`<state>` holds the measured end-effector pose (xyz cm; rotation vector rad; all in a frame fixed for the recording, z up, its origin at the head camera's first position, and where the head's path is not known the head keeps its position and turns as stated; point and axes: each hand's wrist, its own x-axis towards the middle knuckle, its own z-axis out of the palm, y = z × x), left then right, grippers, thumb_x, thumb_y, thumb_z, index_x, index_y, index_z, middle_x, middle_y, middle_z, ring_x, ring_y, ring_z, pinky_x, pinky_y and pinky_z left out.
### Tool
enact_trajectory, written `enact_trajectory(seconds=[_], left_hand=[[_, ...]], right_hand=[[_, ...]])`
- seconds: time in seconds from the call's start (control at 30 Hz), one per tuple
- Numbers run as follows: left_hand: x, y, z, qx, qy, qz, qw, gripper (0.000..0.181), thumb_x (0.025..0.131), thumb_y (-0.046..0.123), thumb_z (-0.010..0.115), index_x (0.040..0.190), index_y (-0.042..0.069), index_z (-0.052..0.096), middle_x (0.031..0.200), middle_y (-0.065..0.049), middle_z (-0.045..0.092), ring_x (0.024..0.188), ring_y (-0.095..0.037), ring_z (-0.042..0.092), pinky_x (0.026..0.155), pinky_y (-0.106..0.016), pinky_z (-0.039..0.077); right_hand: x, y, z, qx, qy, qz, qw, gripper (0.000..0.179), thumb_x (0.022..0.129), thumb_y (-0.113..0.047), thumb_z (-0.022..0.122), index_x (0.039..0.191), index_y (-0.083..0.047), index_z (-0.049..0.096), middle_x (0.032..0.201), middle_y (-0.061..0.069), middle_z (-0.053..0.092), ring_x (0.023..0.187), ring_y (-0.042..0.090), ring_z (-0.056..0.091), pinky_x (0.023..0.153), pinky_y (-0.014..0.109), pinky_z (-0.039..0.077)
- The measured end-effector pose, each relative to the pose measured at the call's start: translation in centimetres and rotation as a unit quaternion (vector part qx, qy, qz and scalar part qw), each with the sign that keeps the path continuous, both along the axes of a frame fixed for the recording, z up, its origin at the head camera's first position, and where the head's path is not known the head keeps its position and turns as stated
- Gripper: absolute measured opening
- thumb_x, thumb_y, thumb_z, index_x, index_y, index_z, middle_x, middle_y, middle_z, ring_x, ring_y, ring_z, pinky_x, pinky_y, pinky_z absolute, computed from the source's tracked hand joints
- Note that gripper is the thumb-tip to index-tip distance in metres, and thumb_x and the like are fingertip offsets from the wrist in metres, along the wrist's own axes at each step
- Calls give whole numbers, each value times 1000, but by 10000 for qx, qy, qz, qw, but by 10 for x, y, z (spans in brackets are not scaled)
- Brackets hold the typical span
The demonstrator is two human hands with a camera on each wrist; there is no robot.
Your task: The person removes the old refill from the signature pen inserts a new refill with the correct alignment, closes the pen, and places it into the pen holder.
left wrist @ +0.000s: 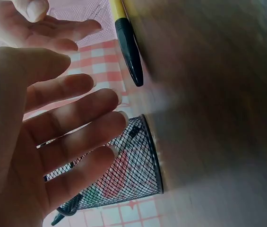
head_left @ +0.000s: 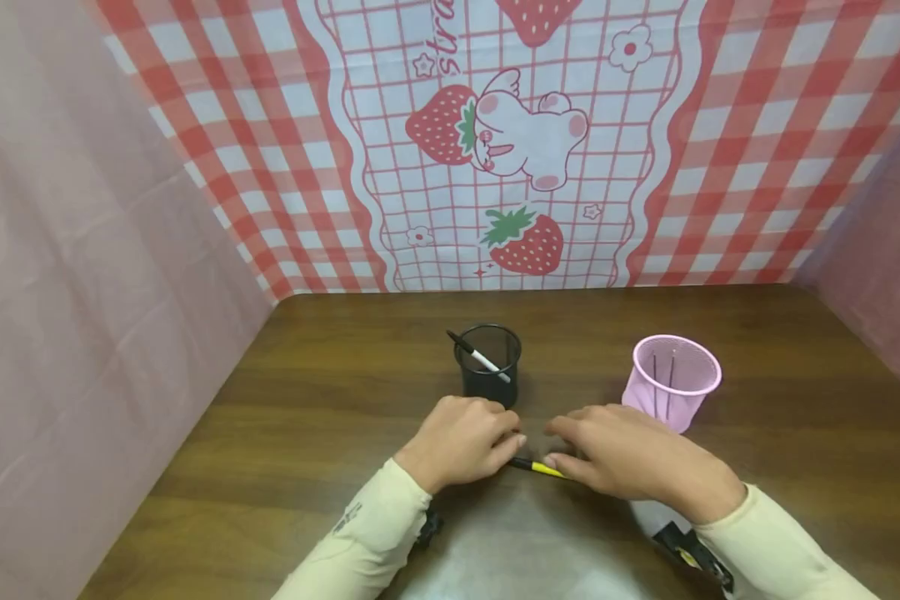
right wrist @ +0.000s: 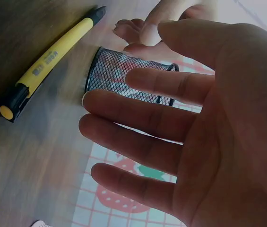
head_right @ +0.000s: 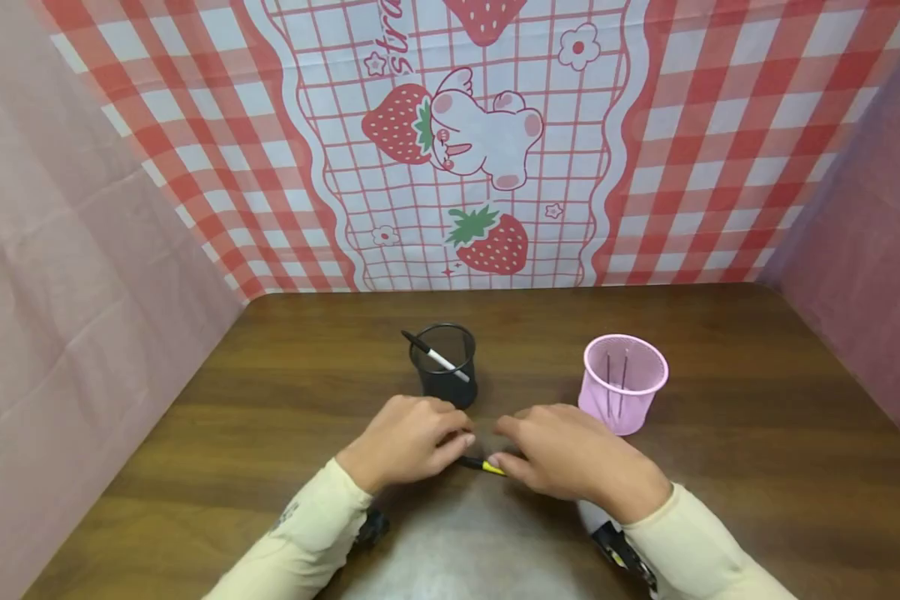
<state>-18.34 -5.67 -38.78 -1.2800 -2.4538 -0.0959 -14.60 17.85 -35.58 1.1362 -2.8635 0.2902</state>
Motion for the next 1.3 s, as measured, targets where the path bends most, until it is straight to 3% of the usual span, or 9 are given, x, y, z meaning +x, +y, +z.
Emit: enact_trajectory(seconds=[0.17, 0.37, 0.67, 0.97, 1.3], left_hand=[[-1, -6, -2, -92, -328, -3, 9994, 19, 97, 38, 62, 91, 24, 73, 78, 13, 63, 64, -2, 56, 52, -23, 49], [-4, -13, -1, -88, -636, 8, 9979, 16, 96, 38, 66, 94, 25, 74, 82, 13, 63, 68, -2, 55, 56, -24, 51], [-4, -16, -1, -174, -747, 21, 9971, 17, 94, 41, 69, 91, 25, 72, 79, 13, 58, 66, -2, 51, 54, -23, 48], [0, -11, -3, -585, -938, -137, 9938, 21, 86, 43, 76, 83, 25, 66, 79, 15, 53, 67, -3, 49, 53, -24, 47], [3, 6, -5, -819, -896, -343, 9920, 16, 85, 40, 78, 92, 27, 72, 86, 14, 61, 75, -4, 58, 61, -24, 53]], right_hand=[[-1, -3, 2, 26, 81, 93, 9999, 28, 96, -39, 66, 107, -13, 70, 93, -2, 71, 76, 12, 66, 64, 40, 57], [-4, -5, 5, 106, 127, 40, 9999, 30, 95, -37, 67, 110, -12, 71, 96, -1, 72, 80, 15, 68, 68, 41, 58], [-4, -10, 7, 123, 203, 223, 9995, 23, 94, -37, 68, 99, -15, 68, 84, -7, 66, 66, 8, 59, 56, 36, 52], [-1, -7, 3, 125, 79, 152, 9998, 21, 94, -36, 68, 100, -16, 68, 86, -6, 67, 67, 6, 58, 57, 36, 52], [2, 3, -2, 28, 70, -7, 10000, 28, 95, -39, 67, 109, -14, 71, 94, -3, 71, 75, 12, 66, 62, 40, 56]])
